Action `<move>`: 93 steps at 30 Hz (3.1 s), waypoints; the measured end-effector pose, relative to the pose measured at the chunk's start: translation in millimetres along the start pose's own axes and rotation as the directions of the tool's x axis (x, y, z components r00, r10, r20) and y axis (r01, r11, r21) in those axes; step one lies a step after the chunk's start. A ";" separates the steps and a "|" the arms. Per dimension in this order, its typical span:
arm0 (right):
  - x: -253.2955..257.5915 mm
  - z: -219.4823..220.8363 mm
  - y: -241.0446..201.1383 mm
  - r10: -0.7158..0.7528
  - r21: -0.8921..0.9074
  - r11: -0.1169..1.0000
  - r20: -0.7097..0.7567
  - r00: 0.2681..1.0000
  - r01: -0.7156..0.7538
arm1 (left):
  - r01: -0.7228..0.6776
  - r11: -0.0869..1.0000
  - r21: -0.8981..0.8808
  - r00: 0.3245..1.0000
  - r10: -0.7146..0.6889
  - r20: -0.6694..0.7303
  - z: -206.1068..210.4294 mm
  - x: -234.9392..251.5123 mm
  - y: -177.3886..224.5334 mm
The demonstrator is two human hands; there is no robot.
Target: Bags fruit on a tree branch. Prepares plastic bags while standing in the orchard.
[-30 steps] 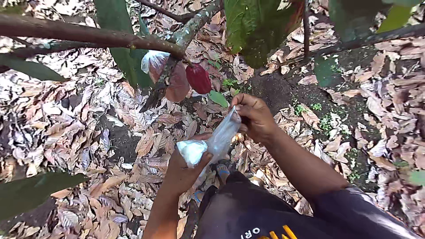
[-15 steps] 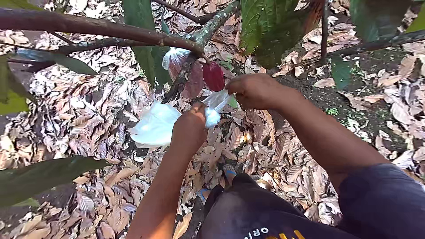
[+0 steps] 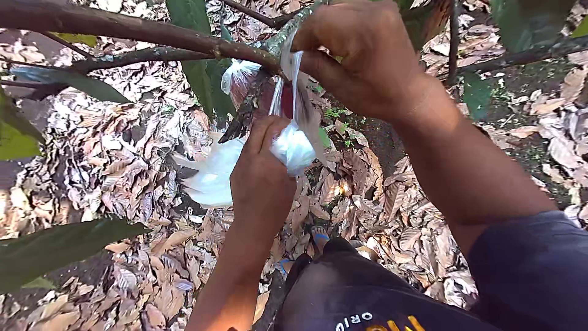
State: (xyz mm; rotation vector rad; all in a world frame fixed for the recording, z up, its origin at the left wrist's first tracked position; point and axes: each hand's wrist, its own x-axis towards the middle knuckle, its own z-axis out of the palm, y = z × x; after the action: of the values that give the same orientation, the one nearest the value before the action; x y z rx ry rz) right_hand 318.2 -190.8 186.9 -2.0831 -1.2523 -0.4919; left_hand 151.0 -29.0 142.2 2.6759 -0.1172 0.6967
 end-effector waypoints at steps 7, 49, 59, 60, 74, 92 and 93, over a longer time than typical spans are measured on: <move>-10.7 12.7 -7.9 0.227 0.960 0.200 0.151 0.962 -0.197 | 0.017 0.681 -0.732 0.969 -0.190 -0.155 35.7 -12.2 -11.4; -28.0 42.8 -16.4 -0.138 -0.052 0.990 -0.072 0.988 0.135 | -0.014 -0.121 -0.993 0.866 -0.498 0.049 87.6 28.5 -18.5; -11.2 24.4 -20.0 -0.032 -0.105 0.993 0.216 0.976 0.056 | 0.011 -0.104 -0.994 0.925 -0.377 0.049 92.1 22.1 -38.4; -10.1 23.3 -20.3 -0.038 -0.116 0.991 0.227 0.973 0.066 | 0.014 -0.094 -0.995 0.928 -0.368 0.048 92.2 21.4 -40.6; -16.5 20.7 -21.9 -0.171 -0.066 0.980 0.226 0.959 0.190 | 0.065 -0.269 -0.961 0.935 -0.320 0.153 81.7 22.1 -41.2; -11.5 25.0 -17.1 -0.113 -0.024 0.992 0.226 0.968 0.121 | 0.072 -0.296 -0.953 0.955 -0.257 0.152 83.8 24.9 -48.1; -12.1 23.4 -16.6 -0.120 -0.017 0.992 0.246 0.962 0.128 | 0.085 -0.313 -0.946 0.954 -0.248 0.168 82.9 24.9 -48.2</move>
State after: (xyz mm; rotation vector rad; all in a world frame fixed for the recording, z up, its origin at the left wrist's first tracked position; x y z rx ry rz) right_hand 297.6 -176.7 168.3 -2.1517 -1.5331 -0.3175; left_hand 218.7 -14.9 71.2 0.8264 -0.1584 0.2756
